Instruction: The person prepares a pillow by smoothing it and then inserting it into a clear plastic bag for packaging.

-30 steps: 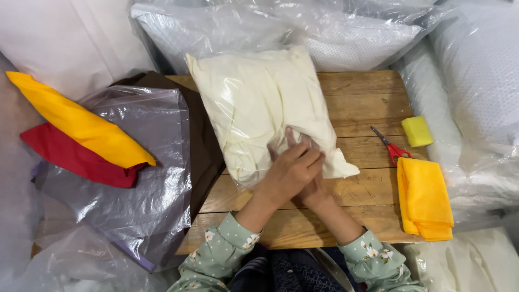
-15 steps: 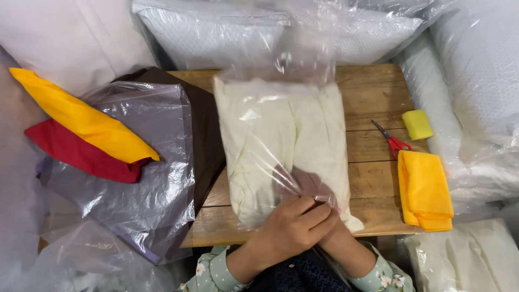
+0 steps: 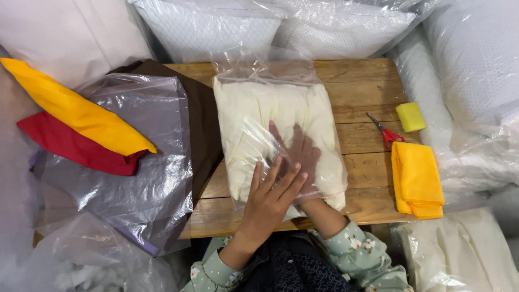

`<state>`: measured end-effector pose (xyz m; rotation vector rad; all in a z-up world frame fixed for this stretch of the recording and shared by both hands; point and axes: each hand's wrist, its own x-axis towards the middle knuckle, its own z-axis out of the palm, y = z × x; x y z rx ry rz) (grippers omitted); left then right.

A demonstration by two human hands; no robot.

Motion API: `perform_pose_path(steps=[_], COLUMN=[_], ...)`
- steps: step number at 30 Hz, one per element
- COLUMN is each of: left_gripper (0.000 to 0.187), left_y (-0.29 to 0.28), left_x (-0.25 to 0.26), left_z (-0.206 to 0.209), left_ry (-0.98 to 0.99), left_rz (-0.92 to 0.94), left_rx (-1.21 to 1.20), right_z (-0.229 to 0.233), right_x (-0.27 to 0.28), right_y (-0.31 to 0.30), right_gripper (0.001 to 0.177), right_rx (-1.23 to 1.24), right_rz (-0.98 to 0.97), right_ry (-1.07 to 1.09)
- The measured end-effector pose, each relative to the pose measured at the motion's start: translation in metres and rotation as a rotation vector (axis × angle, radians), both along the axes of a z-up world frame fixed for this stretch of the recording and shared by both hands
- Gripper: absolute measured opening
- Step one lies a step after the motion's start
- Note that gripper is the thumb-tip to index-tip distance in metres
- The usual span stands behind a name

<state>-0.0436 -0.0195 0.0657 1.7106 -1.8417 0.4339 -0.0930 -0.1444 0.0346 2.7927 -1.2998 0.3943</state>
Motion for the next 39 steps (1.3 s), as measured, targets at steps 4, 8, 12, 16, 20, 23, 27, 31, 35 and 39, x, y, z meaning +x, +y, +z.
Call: perform_pose_path(steps=[4, 8, 12, 16, 20, 23, 27, 31, 35, 39], left_gripper=[0.052, 0.051, 0.059, 0.049, 0.064, 0.047, 0.053, 0.081, 0.114, 0.075], left_y=[-0.002, 0.007, 0.014, 0.019, 0.020, 0.016, 0.018, 0.036, 0.051, 0.048], left_x=[-0.001, 0.001, 0.005, 0.006, -0.004, -0.005, 0.008, 0.023, 0.040, 0.066], left_z=[-0.008, -0.002, -0.006, -0.004, 0.005, 0.008, -0.014, -0.025, 0.010, 0.033], left_ry=[-0.021, -0.017, 0.009, 0.003, 0.089, 0.115, 0.184, 0.216, 0.221, 0.418], left_rz=[-0.065, -0.083, -0.092, -0.096, -0.108, -0.096, 0.040, 0.049, 0.048, 0.123], left_rx=[-0.027, 0.002, 0.032, 0.056, 0.116, 0.013, 0.137, 0.248, 0.258, 0.062], right_z=[-0.011, -0.015, -0.021, -0.026, -0.013, 0.007, 0.051, -0.003, -0.005, -0.007], right_x=[0.029, 0.053, 0.075, 0.090, 0.091, 0.093, 0.078, 0.032, -0.006, -0.007], right_y=[-0.017, -0.044, -0.071, -0.098, -0.111, -0.107, -0.069, -0.043, -0.014, 0.010], right_gripper=[0.081, 0.081, 0.078, 0.066, 0.087, 0.095, 0.083, 0.082, 0.083, 0.078], right_rx=[-0.197, -0.173, -0.200, -0.439, -0.052, 0.010, 0.294, 0.048, -0.167, -0.092], right_rz=[-0.036, -0.016, 0.024, 0.088, 0.195, 0.235, 0.187, 0.385, 0.468, 0.494], right_ry=[0.048, 0.000, -0.126, -0.304, -0.233, -0.207, 0.135, 0.051, -0.038, -0.145])
